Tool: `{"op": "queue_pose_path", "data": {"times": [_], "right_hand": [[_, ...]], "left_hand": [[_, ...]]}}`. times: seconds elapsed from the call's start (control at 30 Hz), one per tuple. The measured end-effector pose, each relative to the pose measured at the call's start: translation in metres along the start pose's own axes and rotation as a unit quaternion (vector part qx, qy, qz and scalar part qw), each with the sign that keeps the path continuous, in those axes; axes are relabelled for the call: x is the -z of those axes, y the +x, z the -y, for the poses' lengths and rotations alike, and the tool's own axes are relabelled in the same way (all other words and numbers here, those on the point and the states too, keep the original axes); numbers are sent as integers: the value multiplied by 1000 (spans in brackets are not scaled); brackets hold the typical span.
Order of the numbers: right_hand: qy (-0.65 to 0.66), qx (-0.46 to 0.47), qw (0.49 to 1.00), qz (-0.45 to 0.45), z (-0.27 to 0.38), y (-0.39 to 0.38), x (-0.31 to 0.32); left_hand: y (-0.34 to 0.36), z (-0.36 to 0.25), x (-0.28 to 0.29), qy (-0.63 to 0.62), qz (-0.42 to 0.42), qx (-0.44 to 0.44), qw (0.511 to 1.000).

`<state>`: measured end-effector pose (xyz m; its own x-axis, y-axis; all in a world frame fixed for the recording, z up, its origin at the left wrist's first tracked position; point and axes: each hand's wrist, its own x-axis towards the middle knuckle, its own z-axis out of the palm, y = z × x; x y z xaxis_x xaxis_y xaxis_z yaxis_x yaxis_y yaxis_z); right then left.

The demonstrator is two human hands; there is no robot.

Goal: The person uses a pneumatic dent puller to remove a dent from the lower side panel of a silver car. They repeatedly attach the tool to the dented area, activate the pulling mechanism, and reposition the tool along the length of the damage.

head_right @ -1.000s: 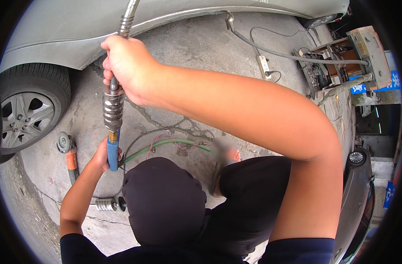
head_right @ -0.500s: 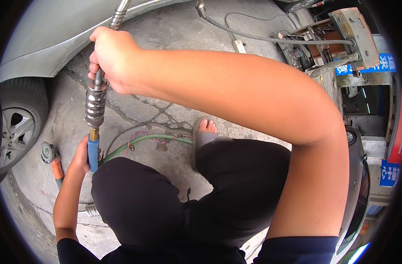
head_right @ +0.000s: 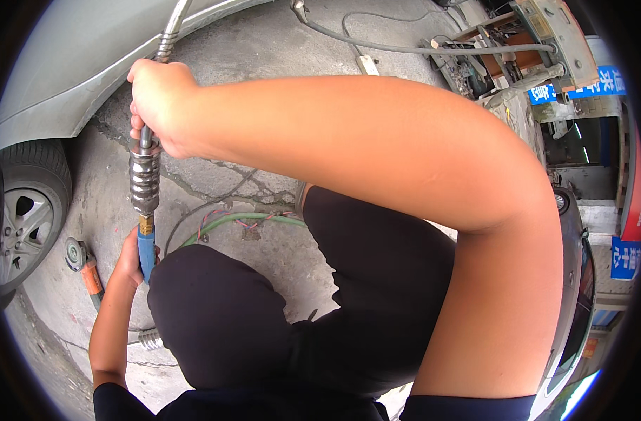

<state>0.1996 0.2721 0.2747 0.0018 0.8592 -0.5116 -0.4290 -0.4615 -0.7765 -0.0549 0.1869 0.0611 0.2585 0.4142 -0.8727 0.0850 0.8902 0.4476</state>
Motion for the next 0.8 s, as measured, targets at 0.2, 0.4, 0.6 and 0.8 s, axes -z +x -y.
{"op": "queue_pose_path", "data": {"times": [0.2, 0.4, 0.6, 0.8], "right_hand": [[-9, -34, 999, -23, -4, 0, 6], [9, -35, 999, -4, -8, 17, 5], [-11, -12, 1000, 17, -9, 30, 9], [14, 42, 995, -94, 11, 45, 65]], "left_hand": [[-12, -4, -17, -9, -49, 49, 998], [8, 4, 5, -14, -47, 9, 999], [13, 10, -23, -110, -81, -27, 990], [80, 15, -72, -101, -95, -108, 984]]}}
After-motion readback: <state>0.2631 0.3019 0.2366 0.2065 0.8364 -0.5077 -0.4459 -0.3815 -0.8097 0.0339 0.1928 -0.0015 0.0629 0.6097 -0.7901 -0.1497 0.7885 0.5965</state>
